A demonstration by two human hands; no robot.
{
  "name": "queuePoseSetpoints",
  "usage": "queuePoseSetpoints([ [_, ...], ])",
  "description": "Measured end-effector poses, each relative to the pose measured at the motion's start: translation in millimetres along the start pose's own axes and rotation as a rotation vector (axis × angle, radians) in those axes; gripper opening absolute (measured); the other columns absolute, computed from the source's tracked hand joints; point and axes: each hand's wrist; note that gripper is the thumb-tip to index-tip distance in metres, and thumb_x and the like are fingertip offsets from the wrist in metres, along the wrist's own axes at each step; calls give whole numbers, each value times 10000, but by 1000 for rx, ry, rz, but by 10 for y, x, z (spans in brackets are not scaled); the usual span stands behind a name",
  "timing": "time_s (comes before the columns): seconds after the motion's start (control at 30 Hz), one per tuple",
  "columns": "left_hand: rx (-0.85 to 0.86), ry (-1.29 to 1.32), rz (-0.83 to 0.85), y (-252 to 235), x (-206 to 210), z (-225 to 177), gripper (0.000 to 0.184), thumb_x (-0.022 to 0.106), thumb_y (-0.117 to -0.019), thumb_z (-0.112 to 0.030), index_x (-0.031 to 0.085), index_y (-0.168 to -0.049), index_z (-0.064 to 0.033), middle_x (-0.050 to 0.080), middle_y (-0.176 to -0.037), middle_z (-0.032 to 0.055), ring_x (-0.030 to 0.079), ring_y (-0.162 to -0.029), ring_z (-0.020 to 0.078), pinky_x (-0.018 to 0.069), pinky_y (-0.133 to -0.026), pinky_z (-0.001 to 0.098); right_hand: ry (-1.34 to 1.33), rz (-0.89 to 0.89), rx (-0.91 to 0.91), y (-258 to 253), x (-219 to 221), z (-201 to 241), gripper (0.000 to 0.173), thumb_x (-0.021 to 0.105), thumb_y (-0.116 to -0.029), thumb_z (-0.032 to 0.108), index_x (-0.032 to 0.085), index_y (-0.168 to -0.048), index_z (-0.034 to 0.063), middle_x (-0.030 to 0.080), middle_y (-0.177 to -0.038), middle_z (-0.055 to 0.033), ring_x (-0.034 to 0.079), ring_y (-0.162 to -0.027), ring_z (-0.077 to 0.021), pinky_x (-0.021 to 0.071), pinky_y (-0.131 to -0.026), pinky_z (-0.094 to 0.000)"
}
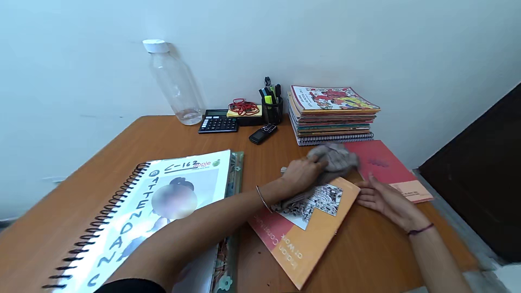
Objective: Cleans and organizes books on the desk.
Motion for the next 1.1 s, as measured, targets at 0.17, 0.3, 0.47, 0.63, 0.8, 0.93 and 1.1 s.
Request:
queuePoseSetpoints([
  [0.17,-252,70,36,-122,-116,61,379,446,-1110,-221,586,-1453,-142,587,-1433,173,652,-1163,412,521,-926,596,-135,-96,-115,71,291,-118,244,536,-1040,36,577,-1263,-53,675,-1023,-133,695,-804,-165,593,-746,-307],
  [0.3,-166,210,-153,-63,-293,197,350,480,-1097,-175,633,-1405,-108,661,-1268,203,680,-1075,407,524,-893,613,-68,-286,-367,164,392,188,230,589,-968,-56,647,-1189,-37,667,-884,-95,626,-677,-120,542,-641,-266],
  [0.47,114,304,-614,83,-946,300,326,536,-1039,-85,664,-1324,8,704,-1122,218,692,-1030,341,542,-930,528,234,-541,-1033,556,342,831,248,617,-935,43,624,-1180,8,620,-901,14,599,-722,8,533,-661,-173],
  [0.63,128,248,-810,344,-1611,280,330,510,-1064,-145,652,-1324,1,692,-1092,116,637,-993,91,501,-923,250,630,-659,-1600,631,707,895,157,562,-1007,122,627,-1100,13,632,-1006,-116,624,-909,-132,526,-799,-266],
  [0.8,83,192,-796,380,-1578,307,332,531,-1056,-166,661,-1332,-35,683,-1065,102,637,-945,104,511,-875,260,911,-449,-1724,134,1414,-31,187,568,-935,81,751,-947,116,724,-859,-100,693,-758,-248,558,-672,-362],
  [0.93,21,124,-605,262,-1338,262,331,537,-1059,-179,675,-1343,-81,692,-1127,161,683,-992,311,537,-854,543,1055,-91,-1559,168,1795,-440,320,627,-873,7,746,-1150,114,726,-877,-80,710,-784,-258,565,-637,-355],
  [1.1,-138,-50,-306,152,-945,214,320,557,-1061,-186,678,-1353,-136,682,-1202,194,706,-947,402,553,-772,616,1014,172,-867,154,1264,13,313,563,-1034,244,725,-1216,46,747,-1136,-151,710,-1094,-326,549,-955,-519],
])
Point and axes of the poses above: each hand's wrist, its own y-axis away from the middle knuckle, its own x-axis out of the palm, z = x × y
